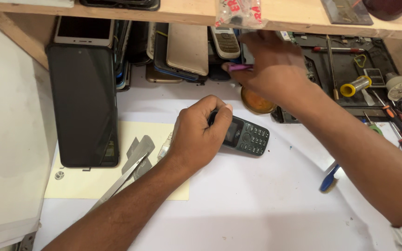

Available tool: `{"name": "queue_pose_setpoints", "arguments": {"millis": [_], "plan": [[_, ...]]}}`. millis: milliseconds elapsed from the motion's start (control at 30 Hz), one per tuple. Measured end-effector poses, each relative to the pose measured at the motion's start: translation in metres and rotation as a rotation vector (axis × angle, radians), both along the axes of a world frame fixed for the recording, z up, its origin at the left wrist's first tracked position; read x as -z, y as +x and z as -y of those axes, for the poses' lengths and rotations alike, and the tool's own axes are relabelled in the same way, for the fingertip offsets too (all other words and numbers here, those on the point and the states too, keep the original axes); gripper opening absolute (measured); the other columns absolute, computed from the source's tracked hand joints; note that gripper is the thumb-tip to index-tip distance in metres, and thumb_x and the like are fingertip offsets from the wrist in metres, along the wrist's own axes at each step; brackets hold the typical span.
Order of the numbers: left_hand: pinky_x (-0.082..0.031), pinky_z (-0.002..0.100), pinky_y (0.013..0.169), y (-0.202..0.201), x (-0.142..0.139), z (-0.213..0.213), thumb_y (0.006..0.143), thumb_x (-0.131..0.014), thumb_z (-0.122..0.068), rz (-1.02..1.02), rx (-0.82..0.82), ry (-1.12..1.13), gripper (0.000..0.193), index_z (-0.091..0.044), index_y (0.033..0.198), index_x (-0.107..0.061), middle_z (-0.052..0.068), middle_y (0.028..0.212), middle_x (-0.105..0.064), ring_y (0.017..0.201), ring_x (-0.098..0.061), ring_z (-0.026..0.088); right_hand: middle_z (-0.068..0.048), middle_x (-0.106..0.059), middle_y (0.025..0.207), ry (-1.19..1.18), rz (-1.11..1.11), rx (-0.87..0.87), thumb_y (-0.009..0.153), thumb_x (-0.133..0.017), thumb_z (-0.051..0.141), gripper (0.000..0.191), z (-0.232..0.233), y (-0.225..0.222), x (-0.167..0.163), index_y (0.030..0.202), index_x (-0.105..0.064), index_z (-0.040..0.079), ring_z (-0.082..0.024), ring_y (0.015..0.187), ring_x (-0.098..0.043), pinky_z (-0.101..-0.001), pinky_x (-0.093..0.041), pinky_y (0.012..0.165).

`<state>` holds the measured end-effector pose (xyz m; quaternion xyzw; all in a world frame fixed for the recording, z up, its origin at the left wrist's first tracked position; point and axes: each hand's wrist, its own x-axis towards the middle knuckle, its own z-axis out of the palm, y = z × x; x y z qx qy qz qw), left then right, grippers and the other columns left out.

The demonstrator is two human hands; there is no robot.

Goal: The person uses a small pink screwdriver to pry open the back cover of a feature phone, removes the battery, and works around the phone's edges. They then handle a second feature phone, remove its back cover and battery, and use a larger screwdriver to unscrew components from its internal board.

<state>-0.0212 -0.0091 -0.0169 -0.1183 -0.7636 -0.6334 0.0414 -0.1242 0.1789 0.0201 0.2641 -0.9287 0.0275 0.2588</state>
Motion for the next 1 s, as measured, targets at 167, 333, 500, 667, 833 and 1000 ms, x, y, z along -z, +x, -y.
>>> {"name": "queue_pose_setpoints", "arguments": {"millis": [167, 333, 500, 667, 833, 1000], "plan": [[-0.044, 0.030, 0.050, 0.001, -0.002, 0.000, 0.100, -0.060, -0.025, 0.014, -0.004, -0.004, 0.029, -0.004, 0.082, -0.063, 0.001, 0.061, -0.062, 0.057, -0.052, 0.006, -0.013, -0.074, 0.095, -0.079, 0.027, 0.009, 0.084, -0.082, 0.038, 0.035, 0.009, -0.020, 0.006, 0.104, -0.076, 0.010, -0.035, 0.084, -0.071, -0.0490, -0.057, 0.073], [-0.046, 0.030, 0.051, 0.002, -0.001, 0.000, 0.101, -0.060, -0.025, -0.018, -0.027, 0.007, 0.029, -0.003, 0.082, -0.063, 0.001, 0.063, -0.063, 0.059, -0.054, 0.006, -0.014, -0.072, 0.080, -0.179, -0.037, 0.147, 0.095, -0.077, 0.031, 0.020, -0.014, -0.031, 0.017, 0.091, -0.078, 0.011, -0.037, 0.073, -0.070, -0.0488, -0.057, 0.070], [-0.044, 0.030, 0.049, 0.001, -0.003, 0.000, 0.100, -0.059, -0.026, 0.036, -0.016, -0.024, 0.029, -0.004, 0.081, -0.063, 0.001, 0.061, -0.062, 0.057, -0.053, 0.006, -0.012, -0.073, 0.081, -0.241, -0.048, 0.135, 0.095, -0.075, 0.027, 0.020, -0.033, -0.041, 0.015, 0.094, -0.075, 0.008, -0.035, 0.075, -0.071, -0.0481, -0.056, 0.070], [-0.044, 0.030, 0.049, 0.001, -0.003, 0.000, 0.100, -0.059, -0.025, 0.020, -0.001, -0.006, 0.029, -0.005, 0.081, -0.063, 0.000, 0.061, -0.061, 0.057, -0.052, 0.006, -0.012, -0.074, 0.098, -0.262, 0.052, -0.015, 0.090, -0.077, 0.028, 0.026, -0.017, -0.018, 0.009, 0.106, -0.074, 0.008, -0.031, 0.082, -0.072, -0.0446, -0.058, 0.077], [-0.042, 0.030, 0.048, -0.001, -0.001, -0.001, 0.101, -0.060, -0.024, 0.010, -0.003, 0.006, 0.029, -0.004, 0.080, -0.062, 0.000, 0.059, -0.059, 0.056, -0.050, 0.006, -0.015, -0.066, 0.113, 0.170, 0.045, 0.035, 0.081, -0.079, 0.024, 0.027, 0.012, -0.010, 0.006, 0.099, -0.072, 0.005, -0.032, 0.090, -0.069, -0.0481, -0.057, 0.074], [-0.042, 0.029, 0.048, 0.000, -0.001, 0.000, 0.102, -0.059, -0.027, -0.012, -0.019, 0.009, 0.030, -0.004, 0.082, -0.062, -0.001, 0.060, -0.059, 0.056, -0.051, 0.005, -0.017, -0.066, 0.107, 0.173, -0.023, 0.118, 0.078, -0.080, 0.027, 0.027, 0.023, -0.016, 0.010, 0.093, -0.072, 0.006, -0.033, 0.090, -0.070, -0.0480, -0.057, 0.065]]}}
